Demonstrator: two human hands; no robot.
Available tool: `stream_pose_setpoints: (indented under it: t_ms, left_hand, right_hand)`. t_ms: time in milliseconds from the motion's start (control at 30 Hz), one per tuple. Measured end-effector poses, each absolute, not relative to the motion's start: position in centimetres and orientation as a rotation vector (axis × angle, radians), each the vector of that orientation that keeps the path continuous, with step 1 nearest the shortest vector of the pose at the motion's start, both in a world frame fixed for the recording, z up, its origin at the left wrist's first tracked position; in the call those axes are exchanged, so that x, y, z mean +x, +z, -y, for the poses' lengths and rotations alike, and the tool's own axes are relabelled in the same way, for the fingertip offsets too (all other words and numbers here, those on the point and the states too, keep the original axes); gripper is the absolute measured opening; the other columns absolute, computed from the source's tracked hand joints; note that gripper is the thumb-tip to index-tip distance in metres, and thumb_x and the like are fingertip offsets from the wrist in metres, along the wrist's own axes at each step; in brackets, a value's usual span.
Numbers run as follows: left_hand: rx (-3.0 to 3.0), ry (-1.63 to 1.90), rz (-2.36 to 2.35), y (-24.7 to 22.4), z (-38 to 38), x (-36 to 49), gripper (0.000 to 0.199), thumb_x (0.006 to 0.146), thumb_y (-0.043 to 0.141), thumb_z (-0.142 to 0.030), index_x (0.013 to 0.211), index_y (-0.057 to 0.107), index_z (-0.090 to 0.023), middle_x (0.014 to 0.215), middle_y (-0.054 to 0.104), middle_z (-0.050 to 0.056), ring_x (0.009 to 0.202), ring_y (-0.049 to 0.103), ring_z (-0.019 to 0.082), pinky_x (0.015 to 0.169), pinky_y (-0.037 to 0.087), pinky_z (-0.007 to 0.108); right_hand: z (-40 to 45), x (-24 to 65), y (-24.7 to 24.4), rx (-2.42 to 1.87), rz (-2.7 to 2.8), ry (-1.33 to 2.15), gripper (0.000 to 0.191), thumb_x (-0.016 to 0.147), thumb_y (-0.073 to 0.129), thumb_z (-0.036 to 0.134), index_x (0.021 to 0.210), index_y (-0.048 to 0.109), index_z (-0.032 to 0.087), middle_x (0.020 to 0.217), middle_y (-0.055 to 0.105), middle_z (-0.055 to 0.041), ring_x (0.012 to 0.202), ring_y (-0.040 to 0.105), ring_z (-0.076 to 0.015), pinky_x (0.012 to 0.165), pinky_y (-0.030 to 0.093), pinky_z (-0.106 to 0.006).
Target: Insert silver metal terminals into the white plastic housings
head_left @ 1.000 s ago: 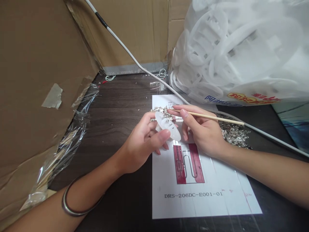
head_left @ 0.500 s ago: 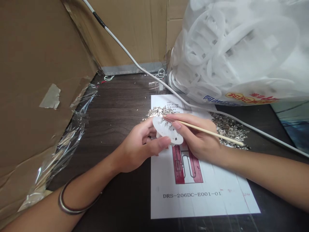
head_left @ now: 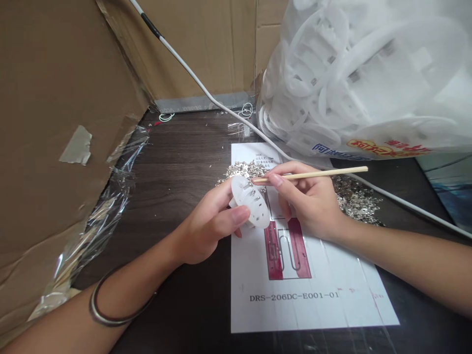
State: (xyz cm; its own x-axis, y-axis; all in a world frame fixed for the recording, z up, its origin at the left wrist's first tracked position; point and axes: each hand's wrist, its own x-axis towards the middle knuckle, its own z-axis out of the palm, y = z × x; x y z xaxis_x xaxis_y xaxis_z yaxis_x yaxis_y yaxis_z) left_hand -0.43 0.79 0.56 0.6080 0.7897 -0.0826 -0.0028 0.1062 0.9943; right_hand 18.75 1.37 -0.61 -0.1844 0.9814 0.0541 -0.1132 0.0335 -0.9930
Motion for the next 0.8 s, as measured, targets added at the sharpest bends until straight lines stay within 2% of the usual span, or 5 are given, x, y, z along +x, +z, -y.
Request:
stream_pose_setpoints:
  t_ms: [133, 333, 467, 633, 800]
  left_hand:
    - [1.370, 0.666, -0.741, 0.73, -0.79, -0.34, 0.039, 0.084, 0.054, -0.053, 0.076, 0.057, -0.016, 0.068, 0.056, 0.002, 0.067, 0.053, 0.015, 0.057, 0.046, 0.025]
    - [1.365, 0.687, -0.743, 0.70, -0.78, -0.31, 0.037, 0.084, 0.057, -0.051, 0.096, 0.053, -0.016, 0.070, 0.059, 0.000, 0.063, 0.053, 0.013, 0.055, 0.044, 0.023]
    - [1.388, 0.684, -0.748, 0.74, -0.81, -0.24, 0.038, 0.083, 0.059, -0.053, 0.091, 0.052, -0.016, 0.069, 0.058, 0.000, 0.063, 0.053, 0.013, 0.055, 0.043, 0.023]
    - [1.369, 0.683, -0.752, 0.71, -0.77, -0.20, 0.040, 0.083, 0.060, -0.053, 0.092, 0.053, -0.015, 0.072, 0.057, -0.001, 0.062, 0.051, 0.011, 0.055, 0.044, 0.022]
    - [1.371, 0.693, -0.738, 0.66, -0.82, -0.07, 0.039, 0.083, 0.060, -0.053, 0.083, 0.056, -0.015, 0.074, 0.057, 0.001, 0.063, 0.052, 0.012, 0.055, 0.044, 0.023]
  right_hand:
    - [-1.37, 18.79, -0.48, -0.987, 1.290, 1.416, 0.016, 0.090, 0.064, 0.034, 0.080, 0.063, 0.022, 0.052, 0.064, 0.0044, 0.026, 0.042, -0.0061, 0.023, 0.027, -0.020]
    - [-1.52, 18.81, -0.70, -0.973, 1.300, 1.405, 0.017, 0.090, 0.065, 0.036, 0.082, 0.065, 0.021, 0.043, 0.057, 0.0062, 0.024, 0.040, -0.0069, 0.022, 0.024, -0.019]
    - [-1.47, 18.75, -0.83, -0.940, 1.287, 1.388, 0.014, 0.089, 0.066, 0.032, 0.082, 0.067, 0.020, 0.042, 0.056, 0.0065, 0.024, 0.039, -0.0057, 0.022, 0.023, -0.018]
    - [-1.45, 18.65, -0.80, -0.889, 1.251, 1.442, 0.014, 0.090, 0.066, 0.028, 0.080, 0.066, 0.019, 0.047, 0.060, 0.0067, 0.026, 0.042, -0.0044, 0.022, 0.029, -0.016]
    - [-1.60, 18.71, -0.90, -0.890, 1.268, 1.465, 0.013, 0.090, 0.065, 0.028, 0.080, 0.064, 0.020, 0.039, 0.055, 0.0087, 0.024, 0.039, -0.0051, 0.021, 0.024, -0.017]
